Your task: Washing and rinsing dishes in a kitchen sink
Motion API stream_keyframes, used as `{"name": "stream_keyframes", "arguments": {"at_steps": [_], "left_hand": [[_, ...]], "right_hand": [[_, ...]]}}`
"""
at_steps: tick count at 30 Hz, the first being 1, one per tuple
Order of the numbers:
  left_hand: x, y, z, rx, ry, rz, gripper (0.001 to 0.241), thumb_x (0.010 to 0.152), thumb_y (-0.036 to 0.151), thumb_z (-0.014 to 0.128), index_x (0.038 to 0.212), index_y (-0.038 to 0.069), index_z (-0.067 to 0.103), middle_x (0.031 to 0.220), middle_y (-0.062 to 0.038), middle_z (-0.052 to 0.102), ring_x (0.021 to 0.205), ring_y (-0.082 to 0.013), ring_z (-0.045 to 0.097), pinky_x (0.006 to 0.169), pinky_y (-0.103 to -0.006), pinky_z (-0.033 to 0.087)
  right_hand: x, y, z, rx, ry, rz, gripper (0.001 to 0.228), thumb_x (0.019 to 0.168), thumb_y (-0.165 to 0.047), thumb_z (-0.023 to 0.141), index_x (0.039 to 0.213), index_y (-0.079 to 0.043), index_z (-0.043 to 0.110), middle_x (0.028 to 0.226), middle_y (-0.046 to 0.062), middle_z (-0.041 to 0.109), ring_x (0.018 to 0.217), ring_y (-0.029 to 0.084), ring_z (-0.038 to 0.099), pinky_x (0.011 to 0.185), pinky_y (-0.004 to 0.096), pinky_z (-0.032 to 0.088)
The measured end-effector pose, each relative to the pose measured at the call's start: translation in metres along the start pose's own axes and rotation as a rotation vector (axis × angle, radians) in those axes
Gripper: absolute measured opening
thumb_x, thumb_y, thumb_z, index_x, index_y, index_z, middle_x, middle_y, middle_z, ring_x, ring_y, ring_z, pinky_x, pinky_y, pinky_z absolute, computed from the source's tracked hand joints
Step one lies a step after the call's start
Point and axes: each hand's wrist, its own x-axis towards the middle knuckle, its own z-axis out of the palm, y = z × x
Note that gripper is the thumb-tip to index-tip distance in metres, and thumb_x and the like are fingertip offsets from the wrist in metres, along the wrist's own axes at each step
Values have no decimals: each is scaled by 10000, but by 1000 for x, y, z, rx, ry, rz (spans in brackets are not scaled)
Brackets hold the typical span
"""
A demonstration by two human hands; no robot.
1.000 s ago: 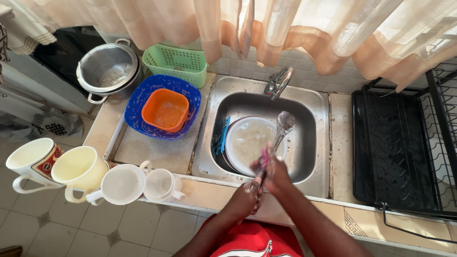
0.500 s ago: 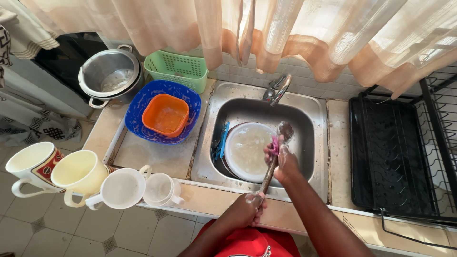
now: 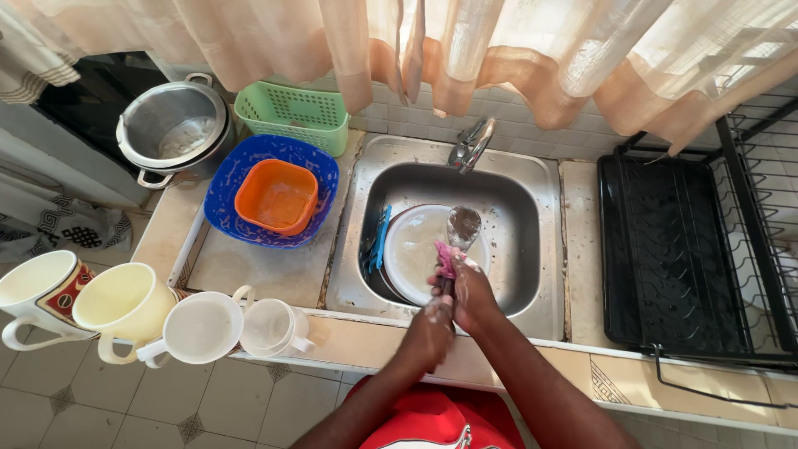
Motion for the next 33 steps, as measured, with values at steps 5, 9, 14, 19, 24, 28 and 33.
{"name": "stream_keyframes", "arguments": {"at_steps": [5, 9, 14, 19, 24, 28, 33], "left_hand": [[33, -44, 19, 157, 75, 368, 333, 1032, 275, 364, 1016, 92, 642, 1049, -156, 722, 969, -318, 673, 863, -418, 486], [13, -20, 16, 216, 41, 250, 424, 1065, 417, 327, 1032, 113, 621, 1011, -117, 709, 894, -273, 647, 793, -415, 466], [-3, -15, 12, 198, 10, 179, 405, 1060, 418, 315, 1069, 146, 615, 932, -101, 656, 829, -277, 597, 753, -418, 441], [-8, -5, 2, 86, -57, 62, 501, 1068, 505, 294, 1264, 146, 583, 757, -55, 602, 525, -211, 562, 363, -354, 437], [-6, 4, -16, -39, -55, 64, 424, 1113, 427, 279, 986, 104, 523, 626, -52, 476, 419, -192, 407, 370, -362, 303], [-16, 0, -13, 64, -19, 114, 425, 1107, 419, 276, 910, 113, 496, 619, -59, 490, 407, -202, 466, 365, -375, 330], [-12, -4, -4, 185, -17, 172, 469, 1066, 505, 273, 944, 118, 509, 601, -82, 540, 433, -257, 587, 391, -401, 461]], "right_hand": [[-6, -21, 19, -21, 252, -276, 294, 1037, -319, 578, 895, -63, 612, 652, 44, 552, 532, 137, 532, 409, 226, 359], [9, -32, 14, -30, 260, -335, 438, 1112, -306, 427, 847, 6, 583, 726, 146, 580, 595, 210, 567, 485, 260, 427], [36, -48, 8, 65, 335, -458, 351, 1076, -332, 512, 1193, -58, 699, 829, 175, 628, 587, 273, 625, 484, 329, 539], [26, -42, 19, 23, 313, -462, 469, 980, 64, 420, 1336, -87, 685, 1030, 246, 699, 728, 340, 703, 620, 378, 609], [-33, -11, 59, -86, 210, -258, 361, 1006, -247, 575, 1308, -81, 684, 785, 135, 649, 662, 261, 712, 605, 301, 601], [-12, -9, 46, -112, 184, -312, 424, 1019, -58, 422, 1374, -37, 653, 837, 176, 691, 744, 317, 743, 716, 379, 651], [41, -55, 34, 133, 433, -436, 70, 925, -44, 716, 916, 26, 719, 758, 172, 691, 590, 287, 667, 506, 415, 597]]}}
